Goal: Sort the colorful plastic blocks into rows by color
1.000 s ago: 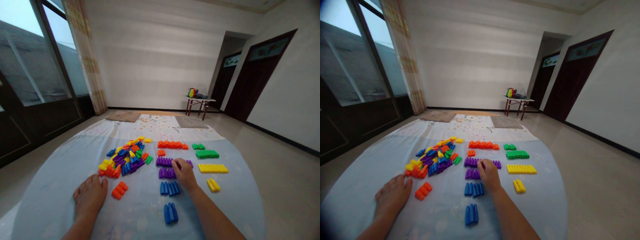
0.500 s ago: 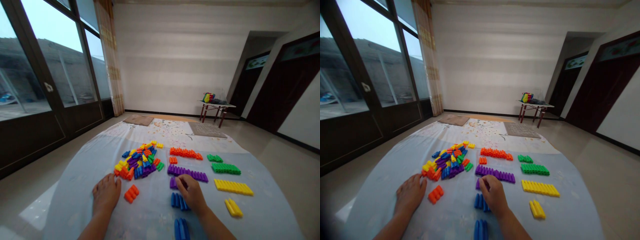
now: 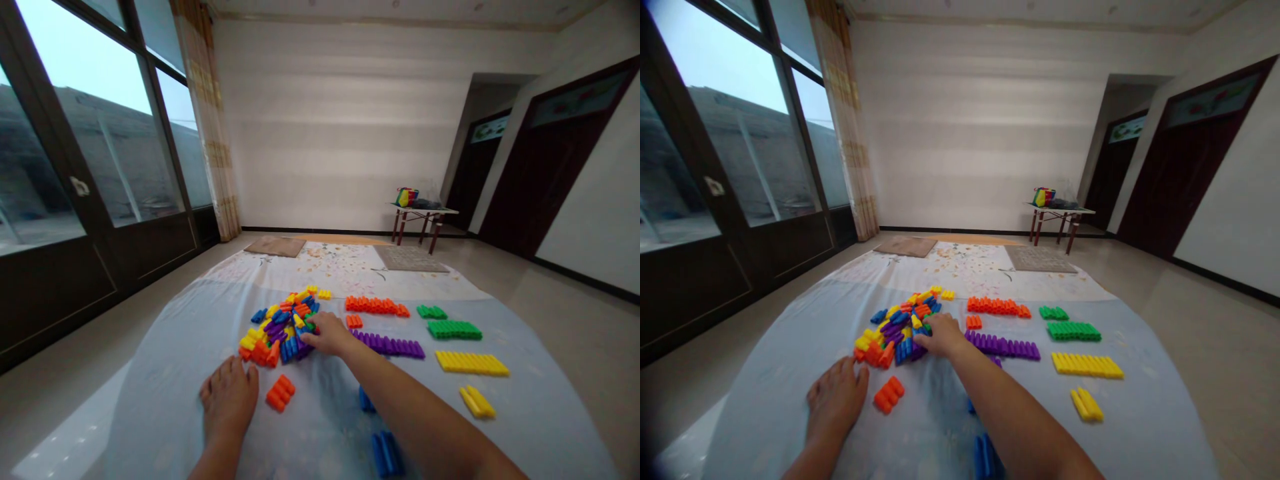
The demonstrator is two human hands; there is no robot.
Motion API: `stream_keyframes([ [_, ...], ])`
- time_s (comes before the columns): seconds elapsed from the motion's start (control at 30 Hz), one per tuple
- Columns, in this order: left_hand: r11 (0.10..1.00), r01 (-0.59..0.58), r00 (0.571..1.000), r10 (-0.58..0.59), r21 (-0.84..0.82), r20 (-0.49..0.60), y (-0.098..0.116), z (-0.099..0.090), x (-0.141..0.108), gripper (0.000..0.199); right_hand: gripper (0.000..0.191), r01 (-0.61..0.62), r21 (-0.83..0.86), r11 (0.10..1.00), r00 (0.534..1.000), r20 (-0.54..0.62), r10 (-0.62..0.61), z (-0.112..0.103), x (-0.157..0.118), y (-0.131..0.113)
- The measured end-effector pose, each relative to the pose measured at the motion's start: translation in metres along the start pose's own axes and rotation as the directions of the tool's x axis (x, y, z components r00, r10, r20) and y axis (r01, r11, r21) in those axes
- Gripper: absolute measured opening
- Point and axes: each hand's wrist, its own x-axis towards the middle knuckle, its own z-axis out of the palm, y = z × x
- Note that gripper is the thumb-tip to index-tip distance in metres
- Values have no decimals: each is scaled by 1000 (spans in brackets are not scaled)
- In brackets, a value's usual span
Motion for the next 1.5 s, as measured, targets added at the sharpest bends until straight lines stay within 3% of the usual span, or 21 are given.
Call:
stream_keyframes([
  [0.07,1000,0,1000,0,-11,-5,0,0,0,44,56,-69,-29,997,995,66,71,7,14,-5],
  [0.17,1000,2,1000,-3,-26,-15,0,0,-1,43,58,-45,-36,998,992,113,49,14,15,-11],
  [0.27,999,-6,1000,5,-39,-28,0,-1,-2,43,57,91,5,996,981,171,-90,15,-2,-13],
  [0.4,999,-6,1000,5,-48,-21,1,-5,-3,41,63,331,70,941,920,196,-338,13,-37,-11],
  [0.53,997,0,1000,-1,-76,-9,1,-6,-3,40,73,415,73,907,881,219,-420,4,-69,-12],
  [0.63,996,3,1000,-4,-85,-19,0,-5,-3,39,54,451,112,885,855,229,-465,-8,-76,-17],
  [0.73,997,-6,1000,5,-80,-15,-1,-6,-2,38,29,383,92,919,911,128,-392,-13,-66,-19],
  [0.8,997,-12,1000,12,-77,1,-1,-8,-2,38,28,279,36,960,960,21,-280,-8,-55,-18],
  [0.87,997,-5,1000,7,-74,18,1,-10,-1,38,33,213,-7,977,977,-2,-213,2,-46,-16],
  [0.97,998,2,1000,0,-70,23,2,-13,-1,39,38,239,-38,970,965,122,-233,15,-46,-13],
  [1.07,997,-2,1000,3,-74,18,3,-13,-2,38,31,290,-88,953,942,201,-268,14,-57,-14],
  [1.23,997,-10,1000,11,-74,18,2,-12,-3,38,35,295,-75,953,956,39,-292,-1,-83,-29],
  [1.37,995,-50,998,53,-80,31,1,-12,-2,38,46,365,-129,922,927,140,-347,7,-97,-43],
  [1.5,974,66,998,-69,-215,-4,-3,-13,2,44,40,339,-126,932,938,114,-326,11,-101,-43],
])
